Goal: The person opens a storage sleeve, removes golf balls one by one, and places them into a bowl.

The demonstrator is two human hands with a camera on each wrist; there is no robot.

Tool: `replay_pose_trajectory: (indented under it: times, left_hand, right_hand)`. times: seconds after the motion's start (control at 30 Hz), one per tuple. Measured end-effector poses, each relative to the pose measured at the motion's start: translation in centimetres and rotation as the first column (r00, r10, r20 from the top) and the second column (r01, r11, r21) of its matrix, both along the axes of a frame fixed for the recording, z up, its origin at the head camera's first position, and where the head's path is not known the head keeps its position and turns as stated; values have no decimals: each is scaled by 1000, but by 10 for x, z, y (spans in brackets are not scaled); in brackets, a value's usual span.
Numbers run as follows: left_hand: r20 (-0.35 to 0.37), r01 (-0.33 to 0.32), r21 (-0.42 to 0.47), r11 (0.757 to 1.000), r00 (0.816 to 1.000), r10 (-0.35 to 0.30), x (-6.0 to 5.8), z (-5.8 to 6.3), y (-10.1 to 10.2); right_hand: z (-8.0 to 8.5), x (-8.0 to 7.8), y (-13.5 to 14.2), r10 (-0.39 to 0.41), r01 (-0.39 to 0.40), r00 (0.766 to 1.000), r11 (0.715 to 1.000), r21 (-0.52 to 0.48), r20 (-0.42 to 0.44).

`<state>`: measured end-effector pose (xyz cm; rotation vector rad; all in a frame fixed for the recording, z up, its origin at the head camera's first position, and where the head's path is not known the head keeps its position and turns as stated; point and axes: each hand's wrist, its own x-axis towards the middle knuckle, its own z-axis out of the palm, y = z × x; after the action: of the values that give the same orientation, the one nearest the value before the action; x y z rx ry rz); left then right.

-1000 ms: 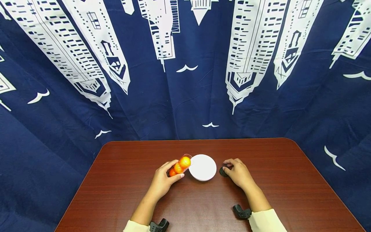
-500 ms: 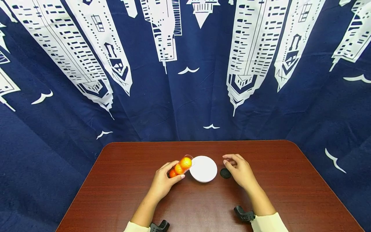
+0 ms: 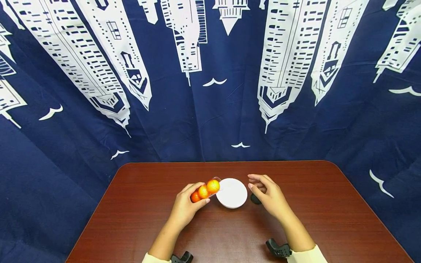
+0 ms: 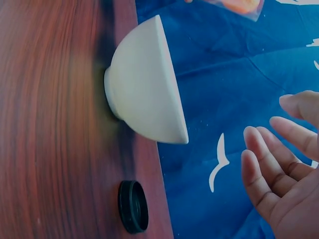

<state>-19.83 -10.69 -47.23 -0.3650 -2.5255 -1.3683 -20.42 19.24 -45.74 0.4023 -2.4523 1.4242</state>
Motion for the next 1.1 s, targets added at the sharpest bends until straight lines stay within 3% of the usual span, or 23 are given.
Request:
replay_pose_trajectory:
  times: [0.27,0.57,1.1]
  left_hand:
    - [-70,-26,-65,998,997,22,1,5,5]
    - [-190,-60,-125,990,981,36,1,12,12]
    - [-299,-114,-251,961,954,35,5,11,22]
  right_hand:
    - [3,3,-10,55,-56,998,998,-8,-40]
    - [2,4,-17,126,-128,984,992,-13,-126]
    - [-8,8,-36,204,-207,977,978,-37,-62]
